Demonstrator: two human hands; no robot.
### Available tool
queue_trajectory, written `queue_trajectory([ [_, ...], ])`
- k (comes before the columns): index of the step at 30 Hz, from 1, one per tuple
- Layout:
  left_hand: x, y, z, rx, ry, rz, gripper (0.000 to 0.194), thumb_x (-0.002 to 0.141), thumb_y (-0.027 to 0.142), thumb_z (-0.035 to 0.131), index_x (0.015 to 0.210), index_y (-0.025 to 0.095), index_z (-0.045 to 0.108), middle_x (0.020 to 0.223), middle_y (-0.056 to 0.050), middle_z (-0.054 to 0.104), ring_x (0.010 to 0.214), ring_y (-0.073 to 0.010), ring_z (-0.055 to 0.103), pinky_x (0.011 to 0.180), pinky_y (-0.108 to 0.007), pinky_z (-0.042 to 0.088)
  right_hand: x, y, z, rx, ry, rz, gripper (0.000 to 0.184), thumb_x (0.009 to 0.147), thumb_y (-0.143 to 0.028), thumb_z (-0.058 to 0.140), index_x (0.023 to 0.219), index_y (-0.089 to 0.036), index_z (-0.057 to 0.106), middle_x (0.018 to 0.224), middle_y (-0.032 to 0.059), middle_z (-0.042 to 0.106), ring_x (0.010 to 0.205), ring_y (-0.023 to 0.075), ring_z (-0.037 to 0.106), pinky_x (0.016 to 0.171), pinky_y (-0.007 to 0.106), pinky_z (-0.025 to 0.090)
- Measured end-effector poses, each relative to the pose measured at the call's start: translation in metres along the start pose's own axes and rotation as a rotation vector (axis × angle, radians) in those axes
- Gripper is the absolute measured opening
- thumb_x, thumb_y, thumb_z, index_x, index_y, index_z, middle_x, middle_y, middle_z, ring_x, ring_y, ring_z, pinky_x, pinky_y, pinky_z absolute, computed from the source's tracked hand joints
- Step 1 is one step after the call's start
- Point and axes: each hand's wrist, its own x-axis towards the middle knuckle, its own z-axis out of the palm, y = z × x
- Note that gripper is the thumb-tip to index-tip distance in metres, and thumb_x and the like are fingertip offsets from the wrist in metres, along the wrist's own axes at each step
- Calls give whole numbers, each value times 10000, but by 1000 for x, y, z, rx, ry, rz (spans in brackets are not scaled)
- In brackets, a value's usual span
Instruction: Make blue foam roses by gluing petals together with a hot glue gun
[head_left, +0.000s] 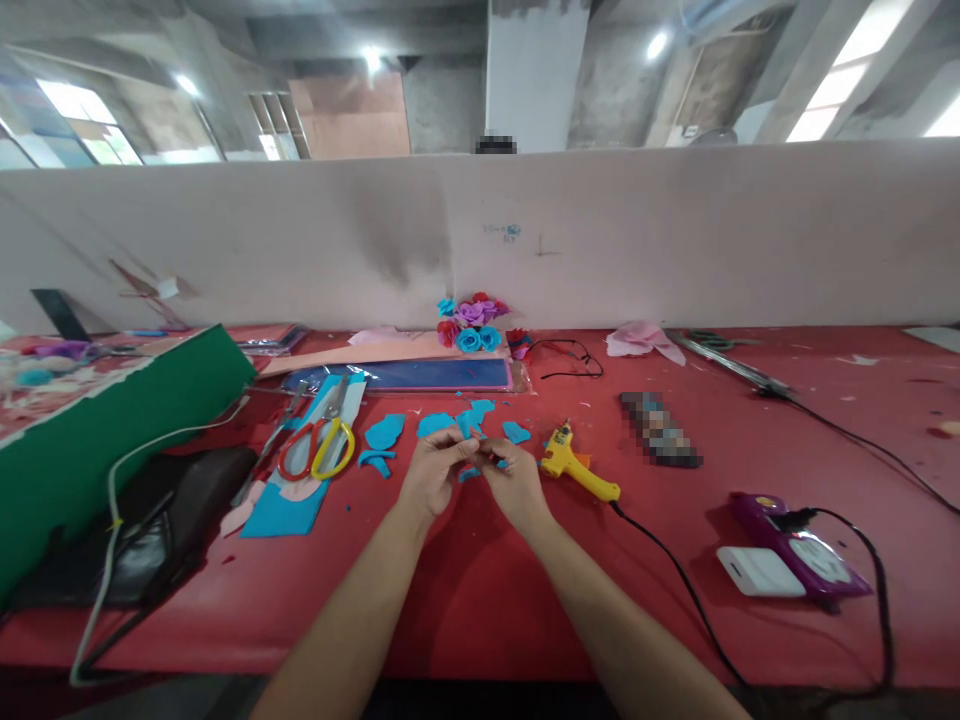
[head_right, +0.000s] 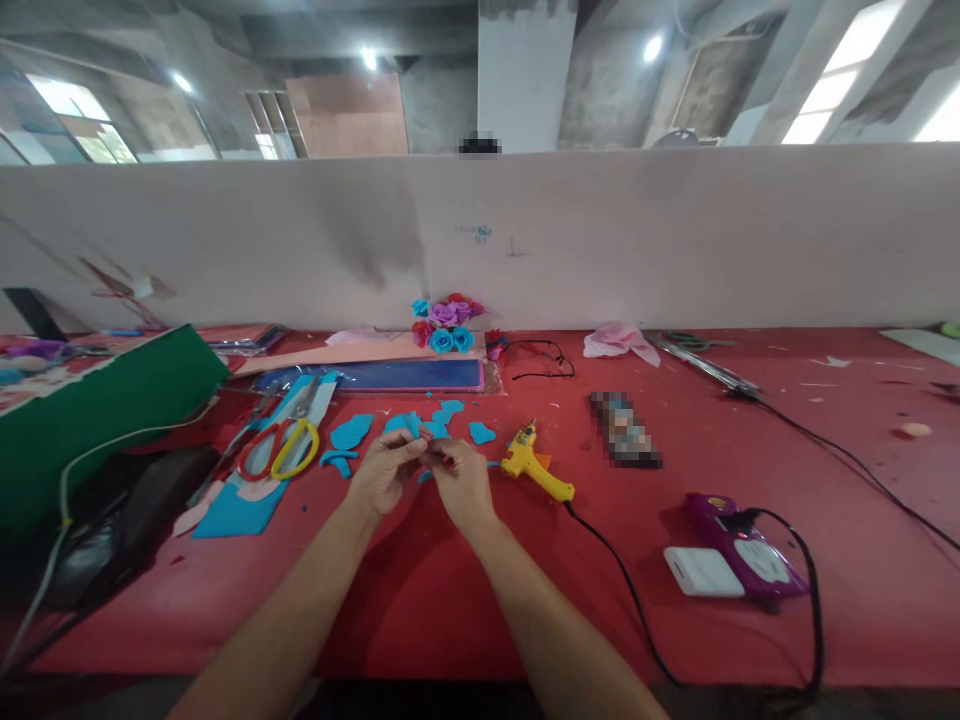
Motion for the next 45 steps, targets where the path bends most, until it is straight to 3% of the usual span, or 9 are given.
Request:
queue_trajectory([
  [6, -1, 3, -1, 19, -47, -50, 154, 575, 236, 800, 580, 135, 684, 729, -48, 677, 672, -119, 578, 652, -243, 455, 2, -5, -1, 85, -28, 38, 180, 755, -310, 579, 746, -218, 733, 727, 18, 703, 692, 187, 610, 666, 286, 489],
  [10, 0, 2, -3, 61, -44, -21, 141, 555, 237, 810, 572, 146, 704, 722, -49, 682, 649, -117, 567, 649, -242, 462, 2, -5, 1, 161, -71, 60, 196, 757, -310, 572, 820, -225, 737, 766, 9, 717, 724, 193, 631, 692, 298, 507],
  [16, -1, 2, 0, 60, -29, -33, 132, 541, 207, 814, 561, 145, 699, 635, -20, 644, 632, -111, 566, 641, -227, 453, 0, 0, 3, 241, -100, 53, 212, 782, -278, 565, 916, -234, 725, 931, 14, 726, 915, 225, 654, 855, 357, 502],
  [21, -1, 3, 1, 89, -39, -24, 161, 578, 259, 796, 677, 142, 744, 696, -42, 665, 676, -128, 581, 675, -251, 458, 0, 2, 5, 303, -94, 80, 195, 776, -278, 574, 889, -215, 720, 879, 11, 726, 889, 217, 664, 844, 348, 515],
  [24, 0, 2, 1, 122, -29, 17, 137, 560, 253, 803, 617, 150, 733, 657, -20, 636, 660, -115, 562, 632, -234, 438, 0, 3, 6, 330, -114, 80, 198, 782, -283, 564, 887, -201, 711, 867, 12, 721, 867, 206, 663, 838, 342, 518],
  [32, 0, 0, 2, 133, 29, 64, 112, 518, 195, 811, 564, 157, 717, 683, 1, 620, 650, -88, 530, 606, -209, 408, 1, 6, 5, 169, -100, 52, 187, 787, -276, 556, 833, -184, 712, 771, 27, 706, 744, 204, 647, 729, 327, 519],
  [36, 1, -2, 1, 146, 7, 67, 118, 553, 207, 801, 637, 160, 733, 711, -21, 661, 717, -128, 581, 688, -248, 443, 1, 7, 5, 154, -71, 63, 211, 787, -262, 537, 871, -194, 719, 829, 29, 722, 776, 213, 655, 709, 324, 521],
  [45, 3, -9, -5, 229, -59, 134, 108, 636, 244, 757, 737, 207, 763, 847, -53, 713, 844, -179, 624, 840, -305, 463, 2, 5, 2, 178, -44, 67, 257, 768, -274, 552, 950, -215, 723, 977, 36, 729, 933, 233, 659, 854, 373, 510],
])
